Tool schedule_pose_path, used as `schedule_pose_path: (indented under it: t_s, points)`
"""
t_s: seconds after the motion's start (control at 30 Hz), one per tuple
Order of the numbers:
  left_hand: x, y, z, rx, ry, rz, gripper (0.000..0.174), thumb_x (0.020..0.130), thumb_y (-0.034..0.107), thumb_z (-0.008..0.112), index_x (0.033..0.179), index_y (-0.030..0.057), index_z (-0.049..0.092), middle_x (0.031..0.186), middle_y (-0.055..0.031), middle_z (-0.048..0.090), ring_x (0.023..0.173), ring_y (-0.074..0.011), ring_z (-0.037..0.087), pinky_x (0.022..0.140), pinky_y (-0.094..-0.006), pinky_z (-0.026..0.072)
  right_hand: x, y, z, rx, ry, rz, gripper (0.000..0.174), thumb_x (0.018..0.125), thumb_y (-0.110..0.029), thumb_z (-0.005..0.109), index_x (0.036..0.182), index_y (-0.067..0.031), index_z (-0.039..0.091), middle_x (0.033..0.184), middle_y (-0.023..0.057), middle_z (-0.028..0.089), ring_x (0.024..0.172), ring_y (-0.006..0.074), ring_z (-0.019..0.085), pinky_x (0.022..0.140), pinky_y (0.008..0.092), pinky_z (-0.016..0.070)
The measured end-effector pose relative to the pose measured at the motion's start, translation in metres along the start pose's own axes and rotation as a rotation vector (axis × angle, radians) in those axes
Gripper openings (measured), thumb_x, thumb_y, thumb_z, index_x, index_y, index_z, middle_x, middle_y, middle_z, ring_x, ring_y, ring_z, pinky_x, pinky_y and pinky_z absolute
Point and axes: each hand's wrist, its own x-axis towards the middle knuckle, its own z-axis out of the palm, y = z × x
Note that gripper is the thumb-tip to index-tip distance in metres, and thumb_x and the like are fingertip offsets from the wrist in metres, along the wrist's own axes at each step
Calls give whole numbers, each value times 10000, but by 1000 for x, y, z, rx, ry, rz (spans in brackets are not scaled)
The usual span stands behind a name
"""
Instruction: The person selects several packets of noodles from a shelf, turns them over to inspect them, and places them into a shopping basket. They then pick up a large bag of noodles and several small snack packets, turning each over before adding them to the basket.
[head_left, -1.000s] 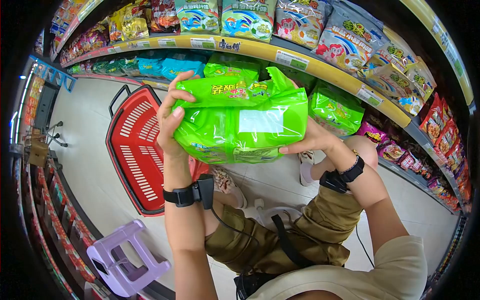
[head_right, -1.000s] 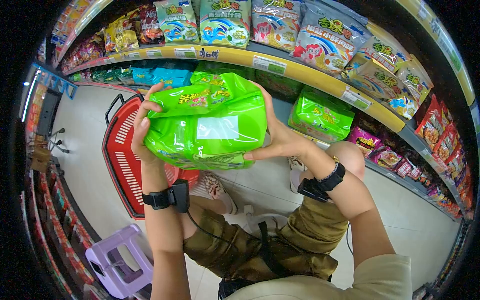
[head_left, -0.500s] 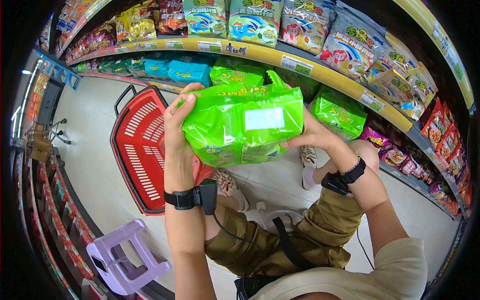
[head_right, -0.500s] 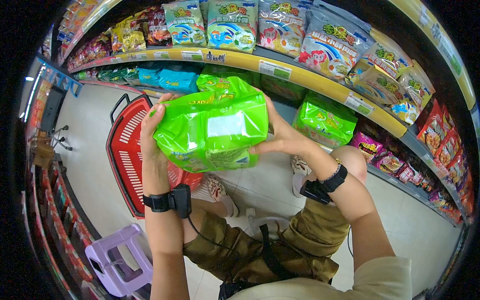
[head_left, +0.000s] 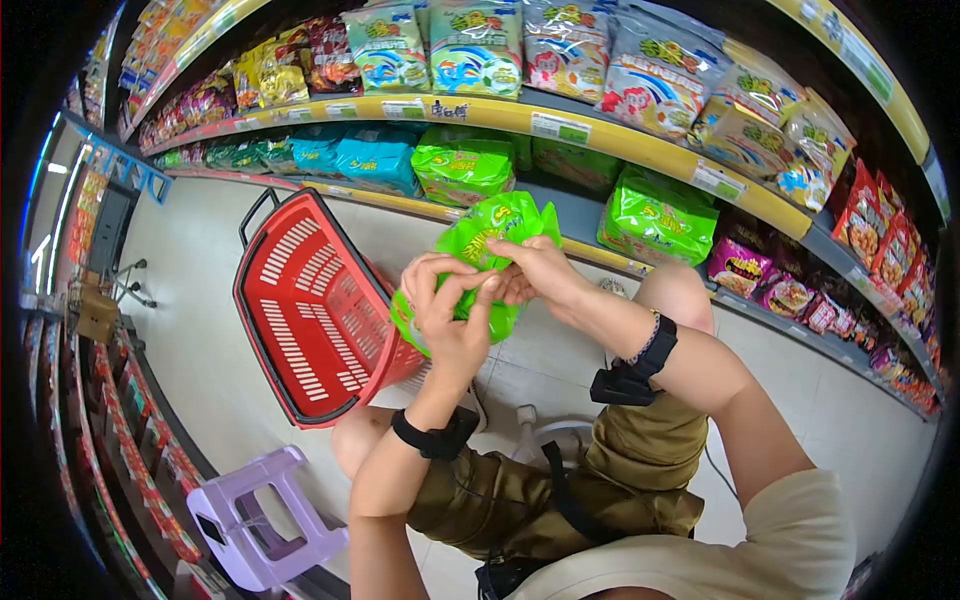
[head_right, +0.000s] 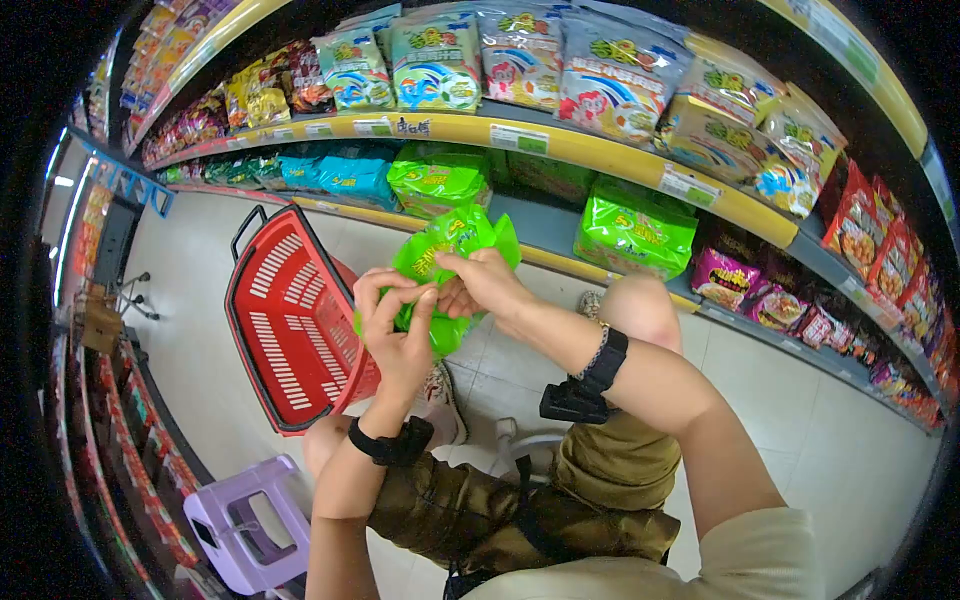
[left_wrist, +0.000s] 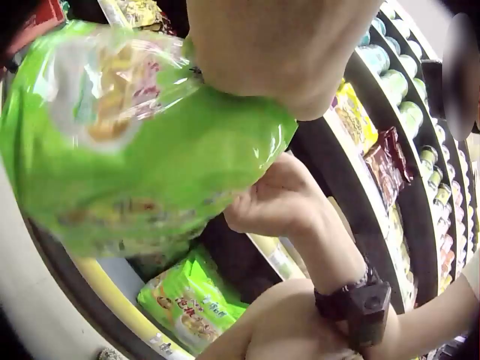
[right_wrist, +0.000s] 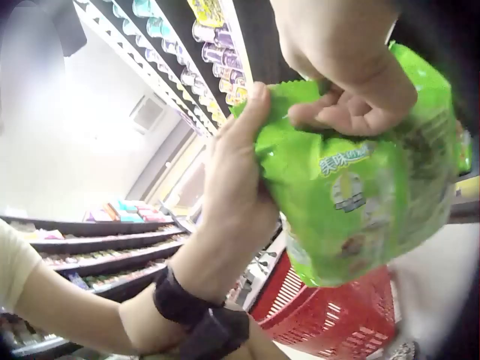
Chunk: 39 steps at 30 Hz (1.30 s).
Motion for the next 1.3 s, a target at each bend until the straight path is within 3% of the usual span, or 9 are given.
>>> schedule_pose_path:
  t_s: [0.17,0.23,0.33,0.4,0.57,0.8,1.03,1.17,1.3]
  points:
    - [15,-38,-22,-130,-163,-65,344,805,299,650,994,14,613,1027,-161,555,1038,-320,491,940,-393,346,12,13,-17,-100,148,-74,374,855,-315,582,683,15,613,610,122,634,480,151,586,453,249,441]
    - [16,-70,-40,129,-173,-327,427,889,355,547,1127,1,572,1173,-218,517,1139,-324,475,957,-382,357,5,14,-20,-188,135,-90,377,856,-303,582,677,28,609,587,129,625,462,156,585,432,252,439]
    - [2,-97,-97,508,-926,-822,664,775,549,614,1066,-48,603,1041,-275,603,1035,-374,580,883,-402,450,4,11,-33,-302,155,-140,365,853,-284,598,647,17,594,539,123,600,415,157,569,392,249,428]
    - [-12,-93,-117,656,-1374,-737,570,754,498,650,999,-16,636,894,-228,652,913,-372,625,799,-414,496,4,9,-43,-300,178,-172,346,842,-278,626,629,-8,591,506,93,581,384,137,553,370,224,416]
    - [-54,-110,-98,736,-1019,-550,476,759,342,647,1086,2,578,886,-207,654,882,-359,625,740,-434,501,3,6,-51,-252,187,-193,314,842,-278,625,682,-8,627,517,68,585,386,110,544,365,211,397]
    - [-50,-80,-28,-425,-560,-630,841,707,332,745,1349,-19,330,1300,-282,434,1229,-365,425,1031,-403,334,-12,-14,-44,-242,228,-288,290,836,-258,611,669,-22,635,501,38,569,356,86,492,354,203,353]
    - [-63,-54,-43,461,-1289,-173,728,724,393,719,1242,-36,438,1182,-234,538,1149,-351,488,968,-388,375,-29,-20,-52,-464,269,-374,320,826,-253,635,594,-36,592,458,32,532,337,92,489,326,229,346]
    - [-92,-49,-10,481,-1066,-102,529,715,312,701,1090,-3,500,1002,-185,604,986,-327,564,872,-394,415,-58,-41,-67,-518,189,-457,263,819,-212,641,647,-13,625,517,47,581,402,94,544,374,227,401]
    - [-102,-31,15,409,-941,20,442,692,235,690,1027,13,506,900,-137,620,907,-279,589,822,-392,437,-74,-50,-78,13,45,-606,177,801,-135,621,785,36,665,695,87,661,527,106,601,499,215,469]
